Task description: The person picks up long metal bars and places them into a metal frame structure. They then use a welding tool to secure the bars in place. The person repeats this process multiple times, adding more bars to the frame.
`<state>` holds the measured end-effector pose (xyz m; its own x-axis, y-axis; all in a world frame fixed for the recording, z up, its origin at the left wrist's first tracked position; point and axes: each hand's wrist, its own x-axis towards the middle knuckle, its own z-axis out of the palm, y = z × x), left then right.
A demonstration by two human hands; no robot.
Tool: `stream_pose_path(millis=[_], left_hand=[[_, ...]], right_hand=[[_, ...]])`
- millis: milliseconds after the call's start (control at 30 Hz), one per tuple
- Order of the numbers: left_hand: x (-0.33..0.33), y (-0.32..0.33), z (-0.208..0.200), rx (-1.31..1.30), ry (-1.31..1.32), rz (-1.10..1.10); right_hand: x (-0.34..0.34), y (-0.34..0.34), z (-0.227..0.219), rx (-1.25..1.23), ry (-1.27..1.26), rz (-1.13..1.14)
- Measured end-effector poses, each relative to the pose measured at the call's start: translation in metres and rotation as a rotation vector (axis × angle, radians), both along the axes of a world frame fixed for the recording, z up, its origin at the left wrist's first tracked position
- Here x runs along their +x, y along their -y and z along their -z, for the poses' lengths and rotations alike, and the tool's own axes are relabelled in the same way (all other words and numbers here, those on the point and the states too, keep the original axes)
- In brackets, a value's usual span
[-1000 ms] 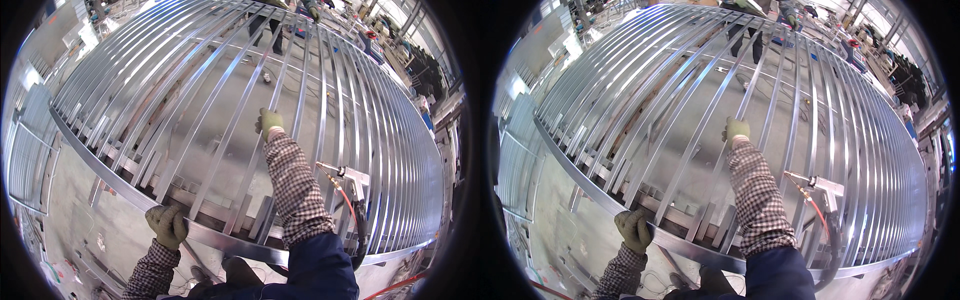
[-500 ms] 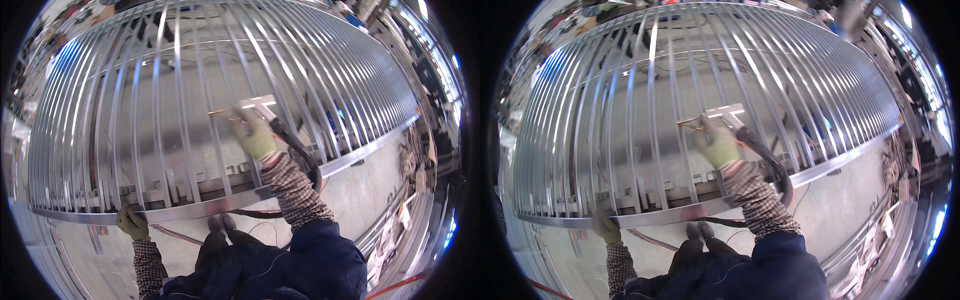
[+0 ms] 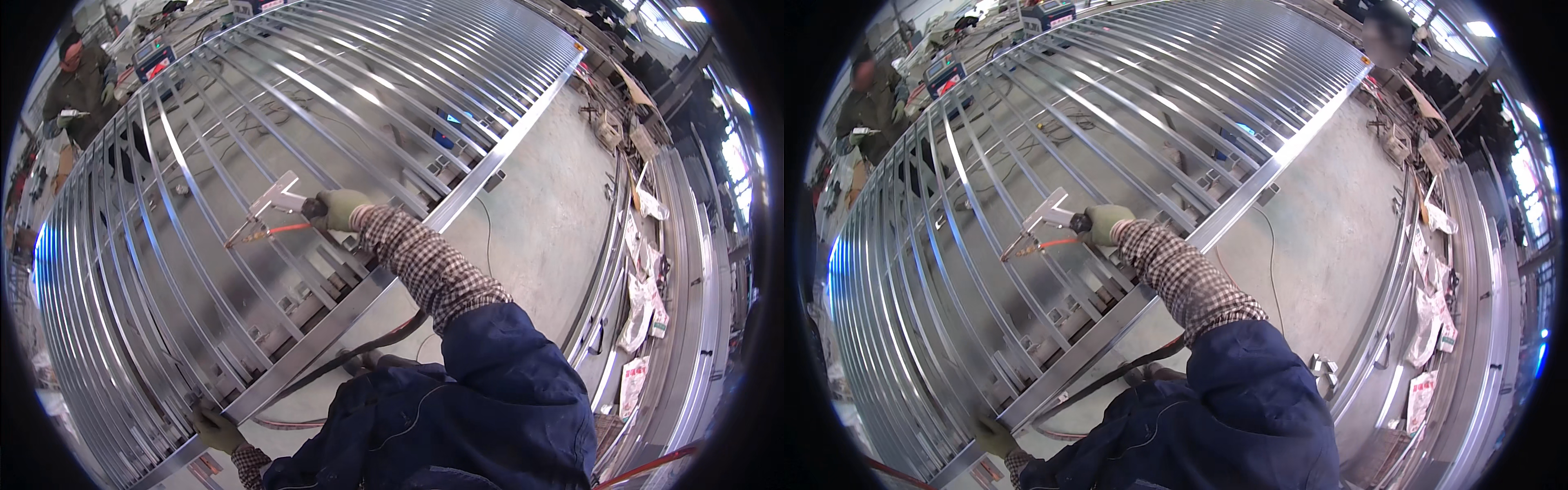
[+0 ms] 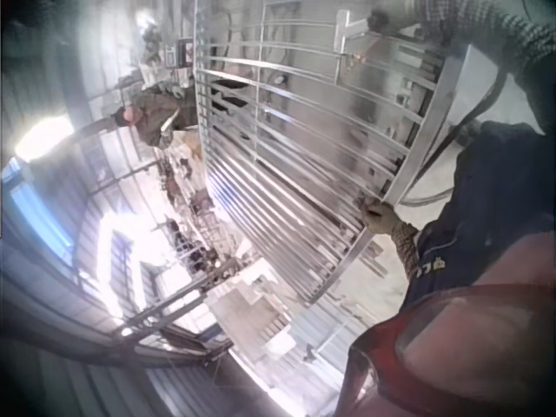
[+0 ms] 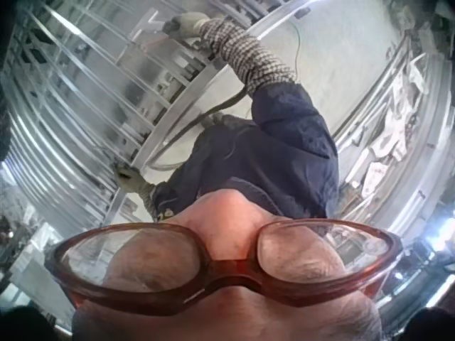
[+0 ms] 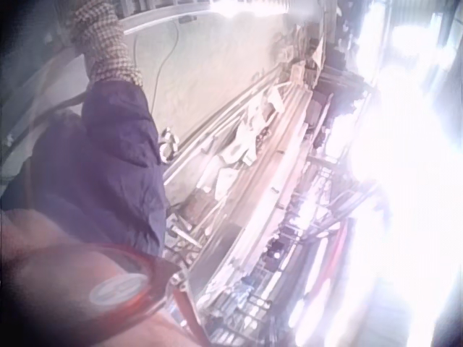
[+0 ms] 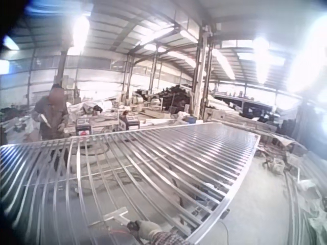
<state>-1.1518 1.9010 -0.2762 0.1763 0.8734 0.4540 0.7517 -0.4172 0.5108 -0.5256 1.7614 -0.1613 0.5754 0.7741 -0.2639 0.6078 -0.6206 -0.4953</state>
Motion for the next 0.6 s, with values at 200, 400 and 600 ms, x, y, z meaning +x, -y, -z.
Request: stream_pose_path(millis=[200, 400, 600], left_hand=[[0.136, 0.039, -0.068, -0.252, 0.135, 0.246], [0.401, 0.206, -0.121, -0.590, 0.186, 1.142], [0.574, 0.376, -0.145, -0.343, 0.164, 1.739]], right_hand=[[-0.026, 0.081, -0.055, 0.229, -0.005, -0.027], [-0.014, 0.197, -0.106, 0.617, -0.091, -0.010], [0.047, 0.351, -0.134, 0.710, -0.037, 0.093]])
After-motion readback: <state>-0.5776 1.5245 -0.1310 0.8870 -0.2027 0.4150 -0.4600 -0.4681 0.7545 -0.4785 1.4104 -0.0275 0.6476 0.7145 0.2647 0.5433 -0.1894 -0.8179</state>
